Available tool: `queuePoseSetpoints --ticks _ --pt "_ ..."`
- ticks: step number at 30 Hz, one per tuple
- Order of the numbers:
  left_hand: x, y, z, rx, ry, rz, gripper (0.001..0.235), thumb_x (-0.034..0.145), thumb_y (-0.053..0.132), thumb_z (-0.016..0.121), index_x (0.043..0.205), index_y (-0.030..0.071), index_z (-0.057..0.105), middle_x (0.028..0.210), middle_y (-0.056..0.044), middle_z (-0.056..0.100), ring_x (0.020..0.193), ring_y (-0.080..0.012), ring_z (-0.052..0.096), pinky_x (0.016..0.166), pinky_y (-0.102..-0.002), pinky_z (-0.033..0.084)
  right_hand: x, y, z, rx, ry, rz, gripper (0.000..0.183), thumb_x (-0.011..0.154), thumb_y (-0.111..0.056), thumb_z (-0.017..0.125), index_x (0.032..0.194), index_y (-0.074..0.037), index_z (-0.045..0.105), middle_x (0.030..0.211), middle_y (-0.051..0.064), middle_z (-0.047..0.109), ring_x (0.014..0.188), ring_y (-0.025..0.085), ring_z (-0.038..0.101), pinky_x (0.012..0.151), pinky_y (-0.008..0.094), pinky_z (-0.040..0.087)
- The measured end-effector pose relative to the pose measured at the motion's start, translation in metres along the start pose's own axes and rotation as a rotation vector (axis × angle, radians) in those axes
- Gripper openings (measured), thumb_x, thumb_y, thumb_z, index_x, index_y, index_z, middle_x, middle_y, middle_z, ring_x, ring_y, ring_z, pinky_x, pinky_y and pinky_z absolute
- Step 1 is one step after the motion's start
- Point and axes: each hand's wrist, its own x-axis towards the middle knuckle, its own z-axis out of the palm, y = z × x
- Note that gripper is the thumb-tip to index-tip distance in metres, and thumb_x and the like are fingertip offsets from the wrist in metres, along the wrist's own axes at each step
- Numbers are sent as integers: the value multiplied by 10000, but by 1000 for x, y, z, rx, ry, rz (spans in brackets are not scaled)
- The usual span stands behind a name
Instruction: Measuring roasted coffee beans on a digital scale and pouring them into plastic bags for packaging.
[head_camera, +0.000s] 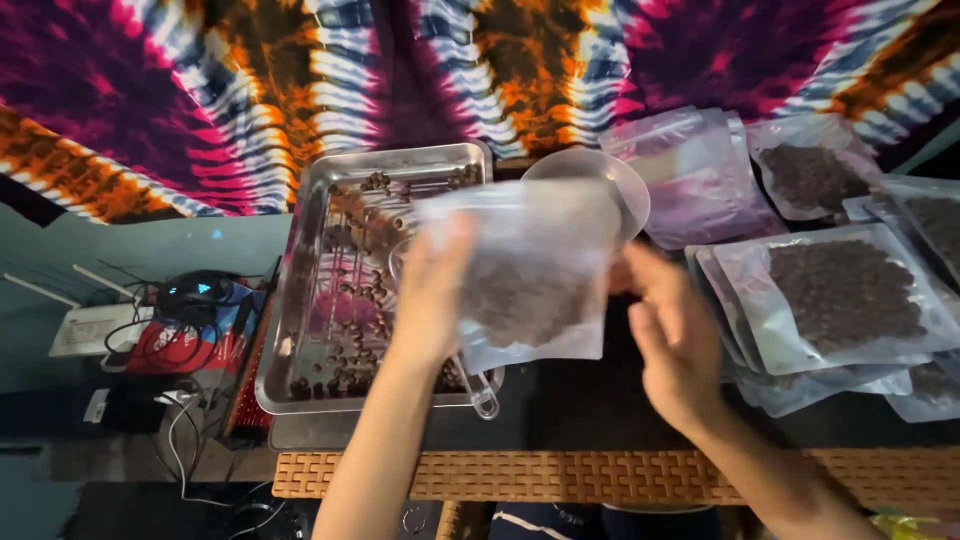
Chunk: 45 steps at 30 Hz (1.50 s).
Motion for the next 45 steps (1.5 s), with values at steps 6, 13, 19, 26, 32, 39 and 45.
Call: queuePoseSetpoints --ticks 6,13,19,26,32,39,45 --pt "11 24 38 260 -311 309 327 1013 331 670 848 57 739 932 -72 700 924 -143 599 922 -403 526 41 1 4 435 290 168 438 991 -31 671 1388 60 511 1192 127 644 1105 169 624 1073 335 517" --pt "6 1 28 188 -207 69 248 910 249 805 1073 72 745 904 -75 770 813 -69 655 736 -288 601 29 28 8 336 340 375 240 951 -267 796 1038 -55 726 614 -56 424 469 12 414 433 189 368" --pt "7 -3 16 208 -210 59 189 885 153 826 1013 33 756 907 -92 788 737 -74 696 618 -250 606 26 34 11 227 406 424 241 928 -294 794 1055 -97 736 473 -37 331 406 9 306 406 199 205" --pt "19 -23 9 124 -245 -5 126 896 121 807 923 20 736 892 -97 770 671 -105 717 560 -247 608 28 31 19 239 455 332 193 937 -257 806 963 -85 723 677 -78 373 611 -6 354 526 191 306" --pt "8 1 20 230 -310 48 233 846 139 837 1032 31 748 939 -93 759 771 -105 683 640 -290 617 24 44 20 258 477 322 204 916 -242 815 983 -73 721 719 -59 446 613 12 400 522 196 344" --pt "1 11 28 405 -317 79 179 827 190 859 969 86 823 842 -89 803 828 -96 675 720 -317 593 21 21 25 140 322 281 194 841 -173 897 956 -54 797 763 32 679 712 26 504 542 217 436" --pt "1 3 30 419 -299 32 192 784 217 883 939 118 830 807 -57 798 782 -80 674 723 -291 575 21 49 12 51 267 294 169 862 -213 900 936 -93 807 775 26 721 704 34 576 562 228 472"
